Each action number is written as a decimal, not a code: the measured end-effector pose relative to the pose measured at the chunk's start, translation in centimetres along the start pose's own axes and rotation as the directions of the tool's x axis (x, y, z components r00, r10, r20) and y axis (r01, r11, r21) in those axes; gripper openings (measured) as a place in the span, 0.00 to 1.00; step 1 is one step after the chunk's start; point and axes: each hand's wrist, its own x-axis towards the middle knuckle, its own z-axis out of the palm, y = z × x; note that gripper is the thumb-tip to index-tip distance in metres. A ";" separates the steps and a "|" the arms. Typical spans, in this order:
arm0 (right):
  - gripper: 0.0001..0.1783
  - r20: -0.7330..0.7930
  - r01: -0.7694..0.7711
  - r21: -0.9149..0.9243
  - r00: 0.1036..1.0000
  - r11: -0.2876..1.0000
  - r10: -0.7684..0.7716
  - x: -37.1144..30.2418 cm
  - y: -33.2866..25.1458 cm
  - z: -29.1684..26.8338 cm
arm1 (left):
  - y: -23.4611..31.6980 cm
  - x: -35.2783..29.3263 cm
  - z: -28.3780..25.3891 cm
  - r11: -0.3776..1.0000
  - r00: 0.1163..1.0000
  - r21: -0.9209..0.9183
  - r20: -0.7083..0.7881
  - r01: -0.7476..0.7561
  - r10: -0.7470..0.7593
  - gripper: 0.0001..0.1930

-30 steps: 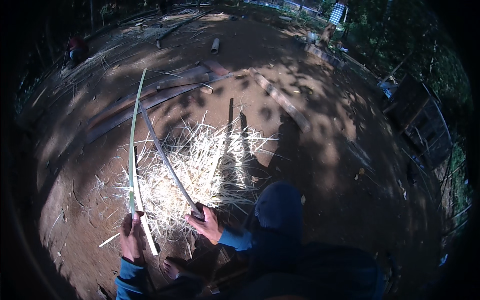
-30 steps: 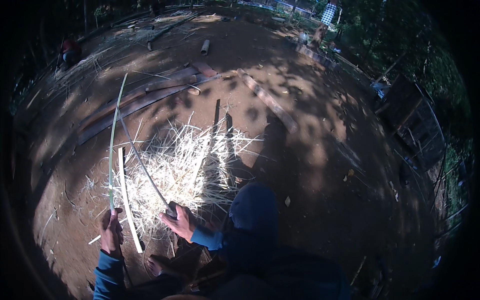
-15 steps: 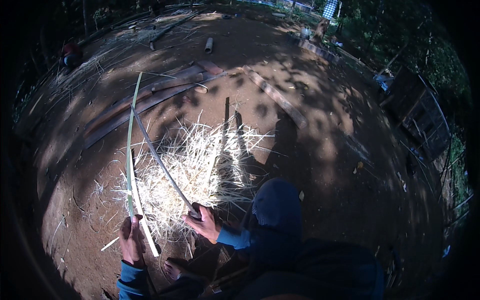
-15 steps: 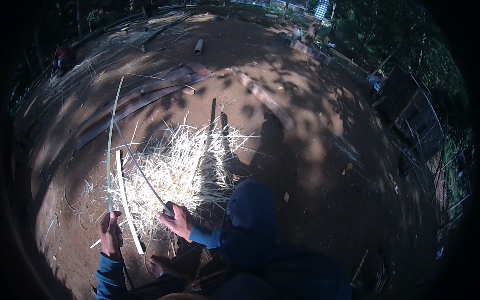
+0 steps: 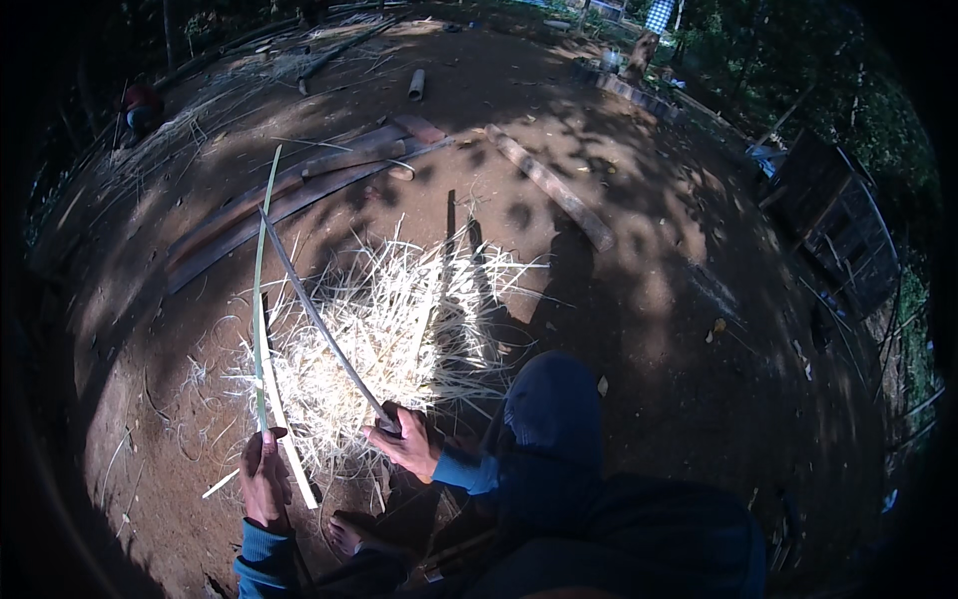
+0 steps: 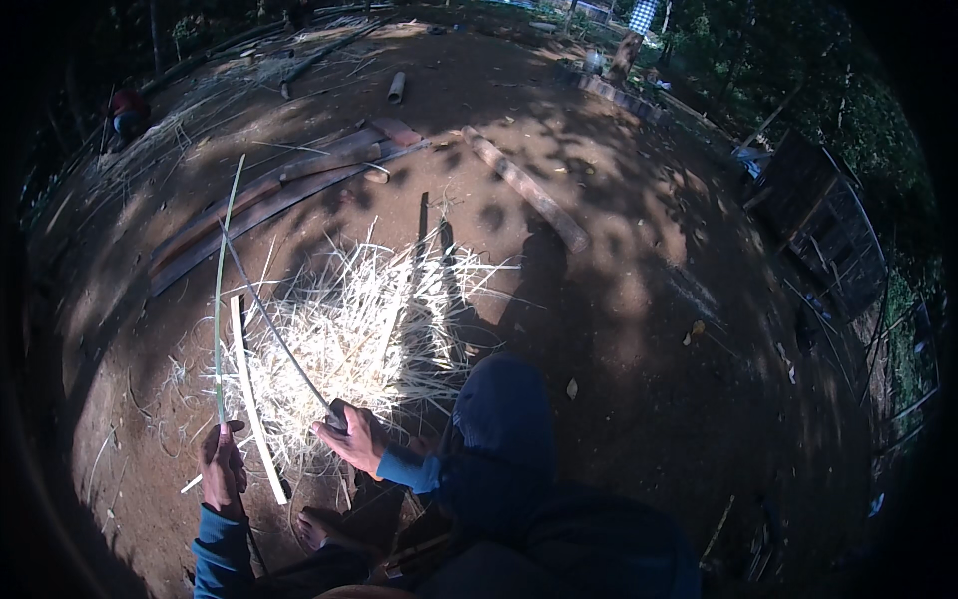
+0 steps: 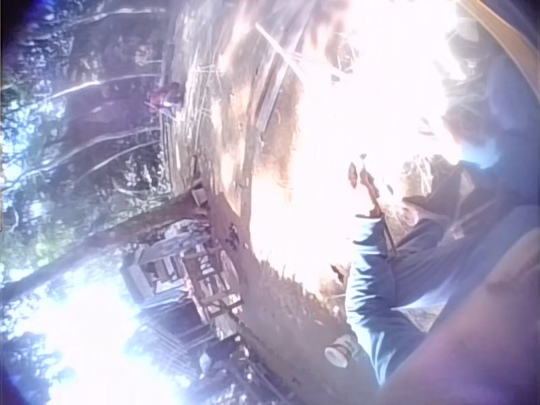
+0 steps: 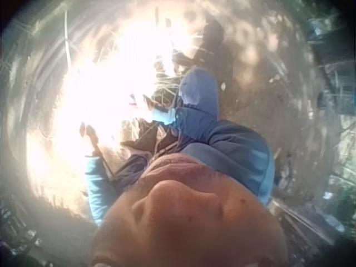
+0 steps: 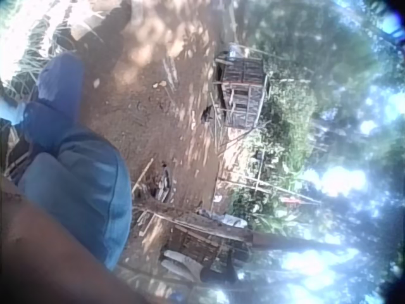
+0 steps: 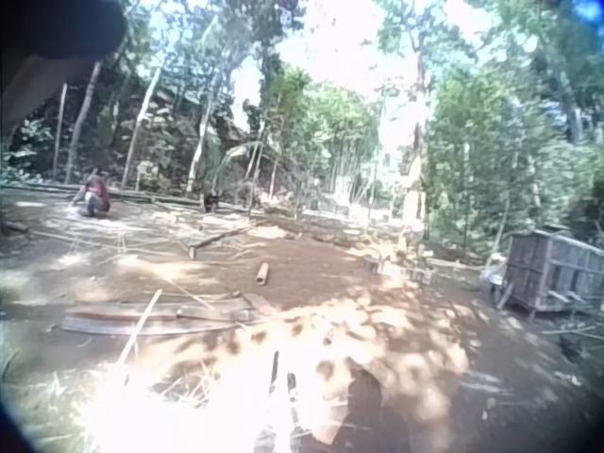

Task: The person sits cross-legged on the ground and uses a machete to shave thin strips from a long piece of bamboo. They repeatedly scrape the blade along the bamboo to create fine shavings, which accumulate on the ground.

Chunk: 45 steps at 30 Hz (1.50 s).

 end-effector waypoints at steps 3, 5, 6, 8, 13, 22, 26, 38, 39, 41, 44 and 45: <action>0.13 0.003 0.005 -0.016 1.000 1.000 -0.004 -0.1 -0.1 -0.1 | -0.2 0.0 0.0 1.000 1.000 -0.008 0.004 -0.017 0.017 0.26; 0.12 0.003 0.005 -0.029 1.000 1.000 -0.005 0.0 -0.2 -0.1 | -0.8 0.2 -0.1 0.999 1.000 -0.033 0.005 -0.019 0.019 0.25; 0.12 0.009 0.007 -0.034 1.000 0.999 -0.007 0.0 -0.1 0.0 | -0.9 0.2 -0.2 0.998 1.000 -0.055 0.020 -0.008 0.009 0.24; 0.12 0.017 0.010 -0.054 1.000 0.998 -0.009 0.1 -0.2 0.2 | -0.8 0.2 -0.5 0.995 0.999 -0.101 0.048 0.017 -0.012 0.23; 0.11 0.011 0.019 -0.180 1.000 0.984 -0.017 -0.5 -1.1 0.6 | -1.6 0.8 -0.4 0.992 0.997 -0.124 0.073 0.012 -0.003 0.22; 0.17 0.058 0.491 -0.509 0.839 0.707 -0.541 1.9 3.0 -1.4 | 0.9 -0.6 0.4 0.991 0.987 -0.110 0.148 0.074 -0.058 0.24; 0.17 0.137 0.490 -0.655 0.825 0.575 -0.548 0.3 0.7 -0.1 | -0.3 -0.5 -0.5 0.991 0.992 -0.119 0.119 0.059 -0.044 0.23; 0.30 0.383 0.523 -0.759 0.840 0.388 -0.383 2.0 3.1 -0.6 | -3.0 0.5 -2.3 0.991 0.979 -0.124 0.189 -0.047 0.070 0.25; 0.31 0.376 0.534 -0.770 0.822 0.349 -0.428 3.2 3.6 -0.9 | -5.5 0.9 -3.3 0.983 0.966 -0.166 0.256 0.077 -0.032 0.25; 0.34 0.344 0.560 -0.730 0.796 0.392 -0.498 4.5 4.1 -0.7 | -6.8 5.4 -4.2 0.996 0.987 -0.075 0.146 -0.054 0.064 0.24; 0.30 0.481 0.552 -0.815 0.814 0.174 -0.326 2.5 4.5 -2.3 | -2.2 0.8 -0.4 0.999 0.996 -0.046 0.089 0.002 0.002 0.23; 0.29 0.535 0.577 -0.814 0.791 0.071 -0.298 2.1 5.5 -3.2 | -1.6 0.3 0.3 0.991 0.990 -0.090 0.116 0.096 -0.085 0.23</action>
